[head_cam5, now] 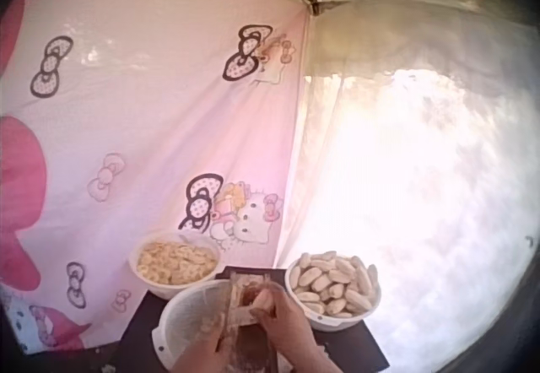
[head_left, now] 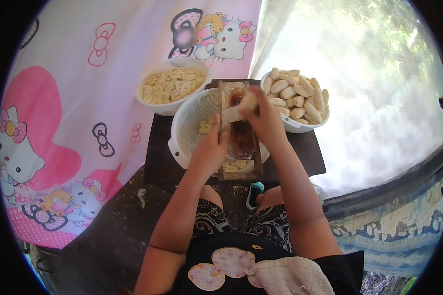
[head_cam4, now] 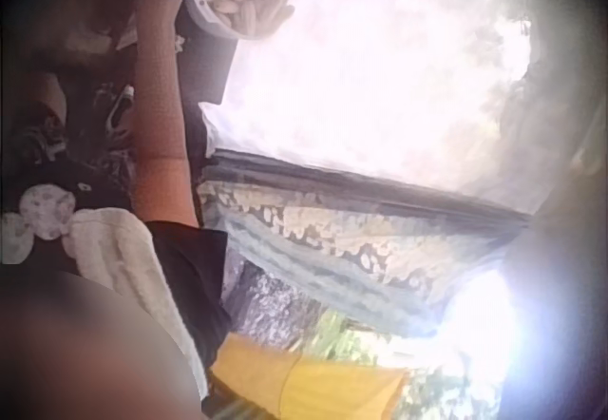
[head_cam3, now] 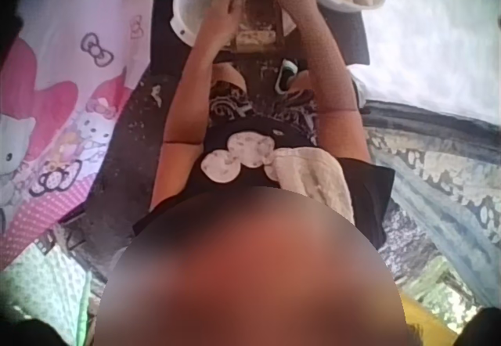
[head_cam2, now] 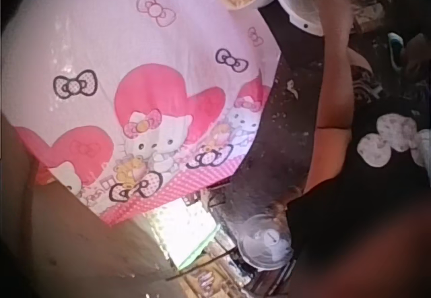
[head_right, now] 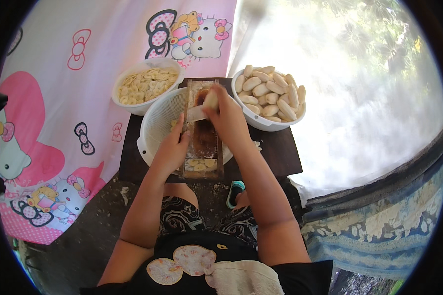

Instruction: The person grates peeled bananas using a handheld grater over a white bowl. They repeatedly pick bananas from a bowl on the right, grate them into the bowl below, and continue the process throughout the clip.

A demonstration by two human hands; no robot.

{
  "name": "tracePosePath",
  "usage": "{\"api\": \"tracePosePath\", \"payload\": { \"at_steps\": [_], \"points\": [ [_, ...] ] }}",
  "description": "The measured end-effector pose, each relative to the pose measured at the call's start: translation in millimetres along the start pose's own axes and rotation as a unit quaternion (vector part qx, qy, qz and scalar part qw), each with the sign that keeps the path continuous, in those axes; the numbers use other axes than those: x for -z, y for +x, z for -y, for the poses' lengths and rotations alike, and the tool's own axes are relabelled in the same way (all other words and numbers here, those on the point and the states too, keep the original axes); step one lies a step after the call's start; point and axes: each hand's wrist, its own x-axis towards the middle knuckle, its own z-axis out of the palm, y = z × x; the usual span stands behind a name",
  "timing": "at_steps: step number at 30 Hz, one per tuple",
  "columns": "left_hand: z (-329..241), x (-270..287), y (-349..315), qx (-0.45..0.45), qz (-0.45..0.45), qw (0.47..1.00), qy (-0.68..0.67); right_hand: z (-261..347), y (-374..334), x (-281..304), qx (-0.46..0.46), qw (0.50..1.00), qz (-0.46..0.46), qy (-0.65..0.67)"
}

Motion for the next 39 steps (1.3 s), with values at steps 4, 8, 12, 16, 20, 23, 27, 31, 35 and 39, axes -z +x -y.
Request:
{"api": "tracePosePath", "payload": {
  "at_steps": [4,8,12,16,20,23,27,31,35,39],
  "points": [
    [-3.7,2.2,1.2,-0.001,-0.004,1.0,-0.008,-16.5,40.5,-13.0,-0.009,0.999,-0.029,0.014],
    [3.6,-1.2,1.0,-0.019,-0.01,1.0,0.002,-2.2,-24.0,-0.8,0.009,0.999,-0.028,0.017],
    [10.6,-5.2,4.3,-0.086,-0.054,0.995,0.01,-0.8,-46.4,5.1,0.013,1.0,-0.009,0.012],
    [5.7,-3.7,2.1,-0.007,-0.005,1.0,-0.006,-25.4,33.7,-13.3,-0.01,0.999,-0.042,0.021],
    [0.0,1.2,0.9,-0.018,-0.003,1.0,0.002,-22.7,33.4,-11.6,0.007,0.999,-0.037,0.015],
    [2.9,-1.4,0.2,-0.031,-0.013,0.999,-0.001,5.9,-29.3,5.3,0.029,0.999,-0.021,0.0],
    [5.5,-3.1,1.8,-0.082,-0.053,0.995,0.019,17.4,-48.3,12.9,-0.03,0.999,0.037,0.006],
    [-1.4,0.5,0.4,0.031,0.018,0.999,0.0,-20.9,36.6,-10.5,-0.015,0.998,-0.036,0.042],
    [-4.4,2.7,-0.8,-0.02,-0.006,1.0,0.012,-26.8,32.1,-8.4,-0.042,0.999,-0.004,0.035],
    [2.3,-0.8,0.3,-0.028,-0.012,0.999,0.028,17.2,-48.2,15.1,0.011,1.0,0.018,0.0]
  ]
}}
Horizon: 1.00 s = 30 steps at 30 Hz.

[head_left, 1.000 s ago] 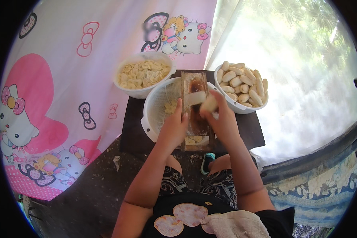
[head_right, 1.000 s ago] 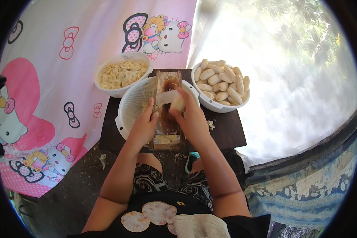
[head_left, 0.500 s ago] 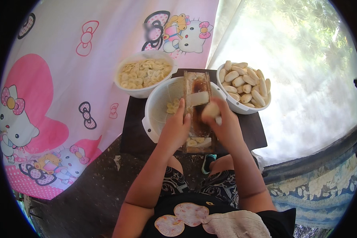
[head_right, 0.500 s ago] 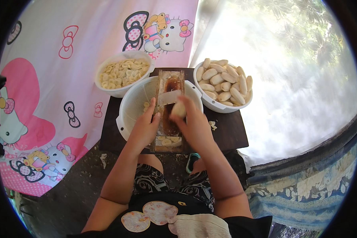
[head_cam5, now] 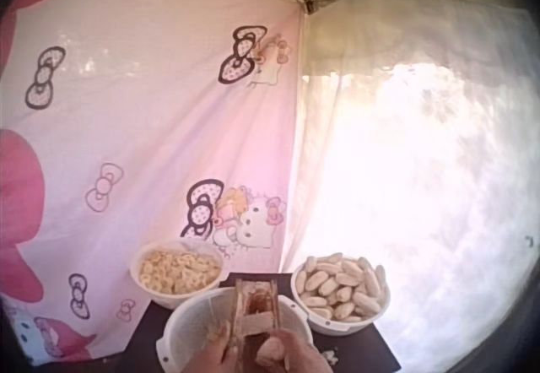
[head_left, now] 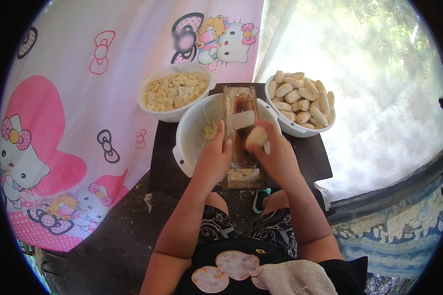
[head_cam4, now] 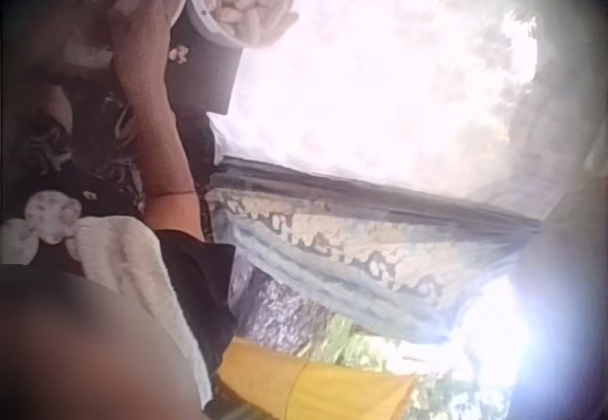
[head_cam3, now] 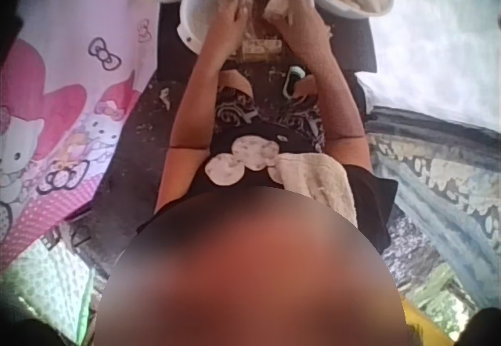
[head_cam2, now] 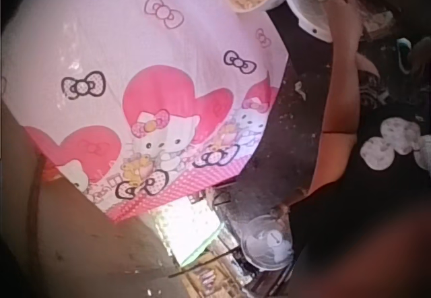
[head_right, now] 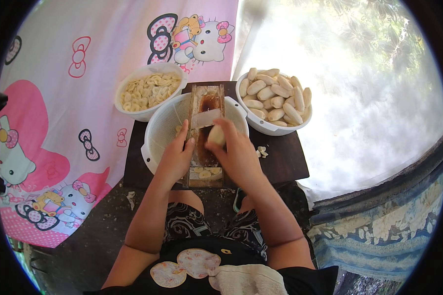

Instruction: The person grates peeled bananas using a handheld grater over a white bowl. They repeatedly pick bananas from a bowl on the right, grate them into the bowl below, and continue the process throughout the clip.

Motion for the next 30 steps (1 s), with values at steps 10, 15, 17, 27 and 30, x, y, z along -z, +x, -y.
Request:
{"api": "tracePosePath", "payload": {
  "at_steps": [10,15,17,27,30],
  "points": [
    [-6.2,4.3,1.3,0.054,0.035,0.998,-0.022,-43.0,90.8,-26.8,0.001,0.996,-0.067,-0.064],
    [-1.4,-1.0,-0.4,-0.002,-0.005,1.0,-0.013,-0.3,-5.2,-4.3,0.009,0.995,0.001,-0.096],
    [-1.5,-0.1,-1.2,0.001,-0.007,1.0,-0.011,0.7,-10.4,-5.0,0.042,0.994,-0.008,-0.098],
    [-3.4,1.3,0.4,0.002,0.004,0.999,-0.031,-17.4,61.0,-15.4,-0.038,0.998,-0.01,-0.041],
    [-0.7,-0.5,-0.5,0.0,-0.002,1.0,-0.009,2.1,-1.4,-9.5,0.036,0.992,0.026,-0.118]
  ]
}}
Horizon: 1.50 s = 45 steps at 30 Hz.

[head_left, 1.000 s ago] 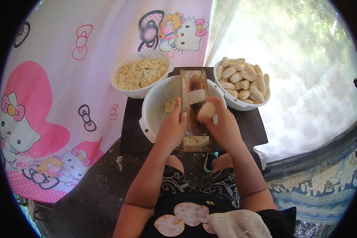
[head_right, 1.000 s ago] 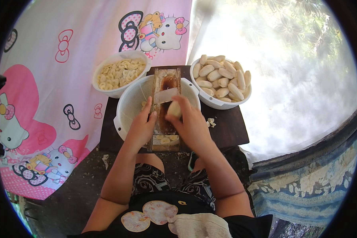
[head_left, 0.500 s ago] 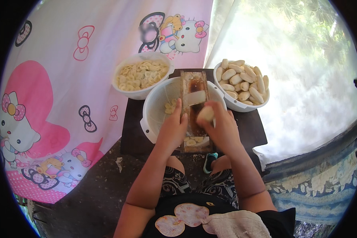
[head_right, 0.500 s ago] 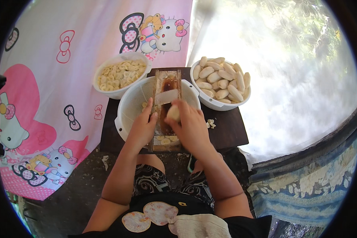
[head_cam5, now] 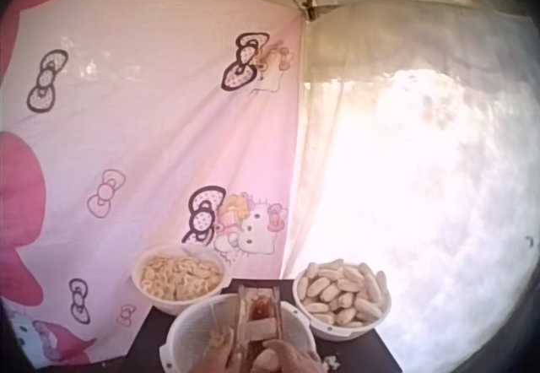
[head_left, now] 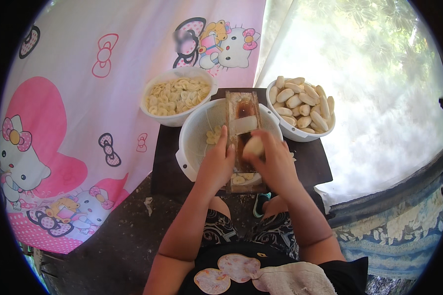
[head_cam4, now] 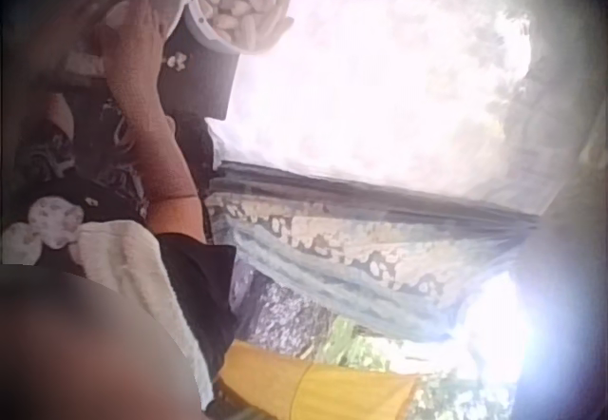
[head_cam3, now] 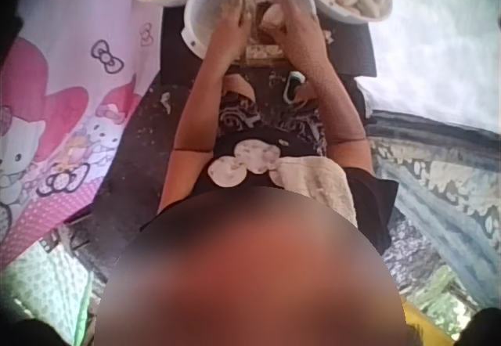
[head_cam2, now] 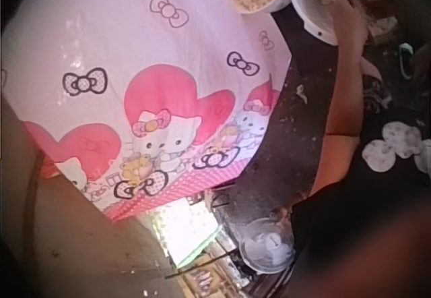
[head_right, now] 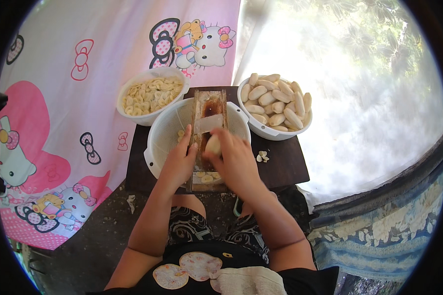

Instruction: The person grates peeled bananas using a handheld grater over a white bowl. They repeatedly pick bananas from a bowl on the right, grate them into the bowl below, and continue the process throughout the clip.

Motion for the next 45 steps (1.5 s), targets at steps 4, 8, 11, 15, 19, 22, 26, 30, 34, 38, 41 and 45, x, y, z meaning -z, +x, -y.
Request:
{"api": "tracePosePath", "payload": {
  "at_steps": [4,8,11,15,19,22,26,30,34,38,41,45],
  "points": [
    [-3.5,1.3,-0.9,0.028,0.015,0.999,-0.026,-26.5,37.1,-20.0,0.01,0.996,-0.08,0.044],
    [-6.0,3.1,1.9,0.044,0.026,0.999,-0.016,-49.3,101.9,-26.1,-0.089,0.993,-0.067,0.036],
    [-0.9,1.5,3.3,0.014,0.013,1.0,-0.008,-32.2,70.7,-16.4,-0.056,0.995,-0.069,0.042],
    [4.1,-2.0,1.2,-0.016,-0.013,1.0,0.004,-7.8,-4.0,-7.9,0.004,0.999,-0.04,0.029],
    [-1.6,0.2,-0.1,0.03,0.015,0.999,-0.024,-23.7,52.5,-22.5,-0.026,0.996,-0.067,0.05],
    [-5.9,3.4,0.4,0.036,0.017,0.999,-0.025,-35.5,109.1,-25.8,-0.103,0.992,-0.066,0.036],
    [-2.4,2.4,1.6,0.021,0.019,0.999,-0.019,-23.7,69.3,-16.1,-0.048,0.997,-0.046,0.04],
    [2.3,-0.4,0.5,-0.014,-0.007,1.0,-0.006,-11.4,-2.8,-10.3,0.026,0.998,-0.044,0.027],
    [-3.4,1.8,0.4,0.033,0.021,0.999,-0.024,-36.1,63.9,-28.7,-0.051,0.997,-0.039,0.041],
    [-7.5,5.0,1.1,0.056,0.03,0.998,-0.02,-42.6,110.4,-30.9,-0.071,0.995,-0.061,0.037],
    [-2.7,1.9,2.5,0.018,0.012,1.0,-0.012,-21.6,60.1,-15.9,-0.044,0.997,-0.036,0.05],
    [2.4,0.1,3.0,-0.008,-0.004,1.0,0.001,-4.2,-1.4,-6.0,0.006,0.998,-0.028,0.059]
  ]
}}
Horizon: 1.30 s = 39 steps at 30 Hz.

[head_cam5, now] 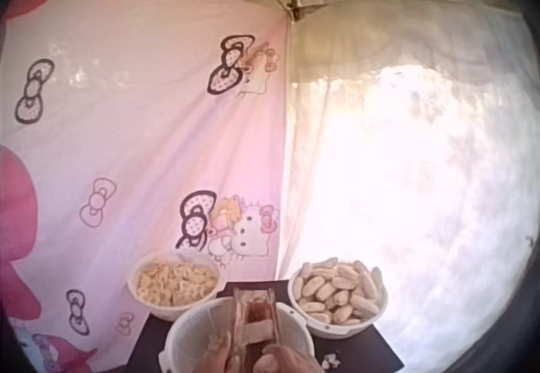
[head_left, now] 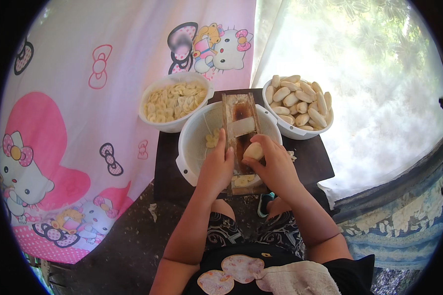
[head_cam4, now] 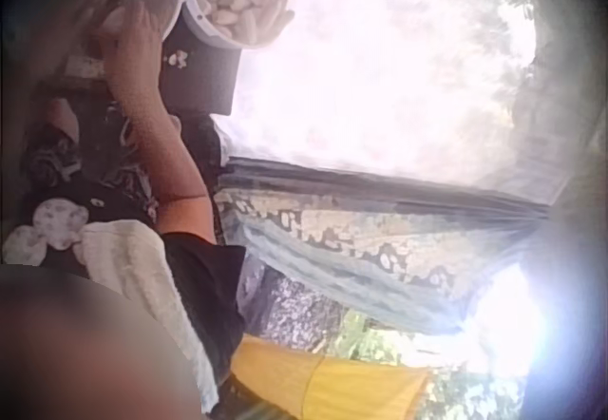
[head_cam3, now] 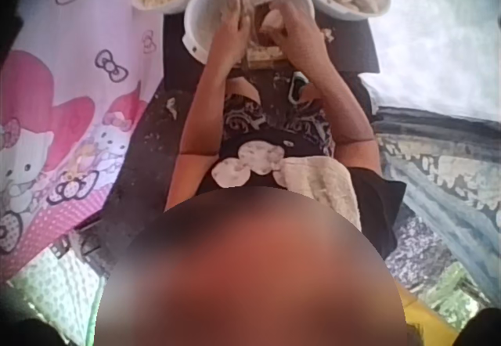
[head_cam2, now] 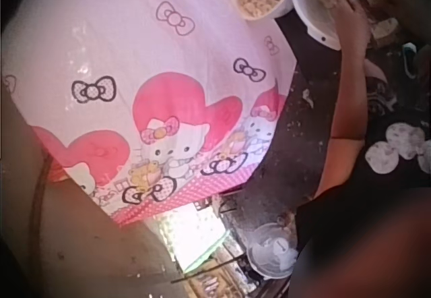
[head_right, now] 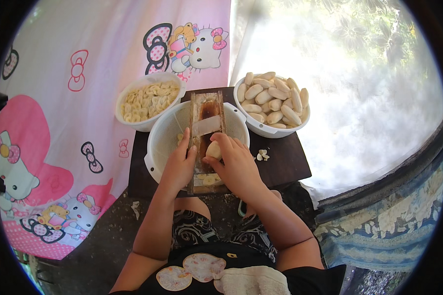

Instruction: The person grates peeled bananas using a handheld grater over a white bowl. They repeatedly pick bananas from a bowl on the right, grate them into the bowl below, and continue the process throughout the clip.

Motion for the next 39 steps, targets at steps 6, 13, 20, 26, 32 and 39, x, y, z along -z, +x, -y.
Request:
{"api": "tracePosePath", "payload": {
  "at_steps": [6,13,20,26,32,39],
  "points": [
    [-10.1,3.0,-2.3,0.063,0.039,0.997,-0.017,-47.0,96.6,-27.2,-0.1,0.995,0.001,-0.006],
    [3.0,-1.7,3.1,0.015,0.007,1.0,-0.018,-15.1,46.0,-8.0,-0.01,1.0,0.003,0.009],
    [1.6,-3.6,-1.5,0.019,0.01,1.0,0.002,-17.0,43.2,-13.0,0.008,1.0,-0.029,0.0],
    [-5.7,4.2,0.3,0.033,0.025,0.999,-0.005,-31.3,97.3,-19.7,-0.079,0.996,-0.01,-0.036],
    [-4.9,2.1,-2.0,0.026,0.014,1.0,-0.004,4.4,-8.0,12.3,-0.025,0.995,0.045,-0.085],
    [-8.0,3.3,-1.1,0.033,0.026,0.999,-0.007,-41.5,107.5,-25.6,-0.059,0.995,-0.031,-0.075]
  ]
}}
